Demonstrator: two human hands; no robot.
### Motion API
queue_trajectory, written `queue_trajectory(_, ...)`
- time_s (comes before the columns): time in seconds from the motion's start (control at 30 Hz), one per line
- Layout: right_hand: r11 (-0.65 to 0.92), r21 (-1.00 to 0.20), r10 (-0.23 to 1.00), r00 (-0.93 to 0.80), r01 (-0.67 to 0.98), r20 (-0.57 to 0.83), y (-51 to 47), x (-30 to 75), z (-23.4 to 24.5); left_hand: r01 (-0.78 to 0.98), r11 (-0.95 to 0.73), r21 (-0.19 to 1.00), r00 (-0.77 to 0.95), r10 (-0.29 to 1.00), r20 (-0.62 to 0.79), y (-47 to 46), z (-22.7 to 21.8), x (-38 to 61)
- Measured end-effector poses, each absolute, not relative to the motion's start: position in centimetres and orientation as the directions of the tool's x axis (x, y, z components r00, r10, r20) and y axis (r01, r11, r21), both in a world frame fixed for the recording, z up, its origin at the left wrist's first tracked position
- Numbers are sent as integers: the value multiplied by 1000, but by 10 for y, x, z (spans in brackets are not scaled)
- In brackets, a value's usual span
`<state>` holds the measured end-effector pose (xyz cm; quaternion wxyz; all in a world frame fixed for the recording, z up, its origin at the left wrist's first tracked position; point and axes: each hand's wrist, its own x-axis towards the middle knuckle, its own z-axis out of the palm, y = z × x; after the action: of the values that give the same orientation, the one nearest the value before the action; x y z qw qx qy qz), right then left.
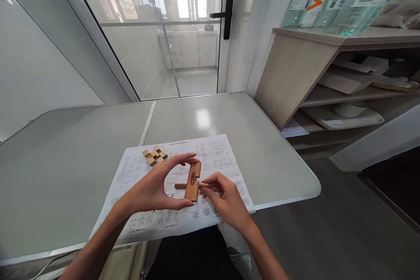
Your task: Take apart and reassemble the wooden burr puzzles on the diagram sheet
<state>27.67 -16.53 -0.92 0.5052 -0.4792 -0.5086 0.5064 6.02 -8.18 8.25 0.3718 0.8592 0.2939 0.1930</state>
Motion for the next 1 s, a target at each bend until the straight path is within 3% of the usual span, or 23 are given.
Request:
queue_trajectory(0.23, 32, -999, 999, -28, -37, 33, -166, 276, -9, 411, -603, 684, 766, 635, 99, -87, 75, 65)
queue_trajectory(1.0, -4, -1000, 1000, 17, -11, -5, -166, 275, -9, 414, -558, 719, 753, 654, 74, -84, 55, 50)
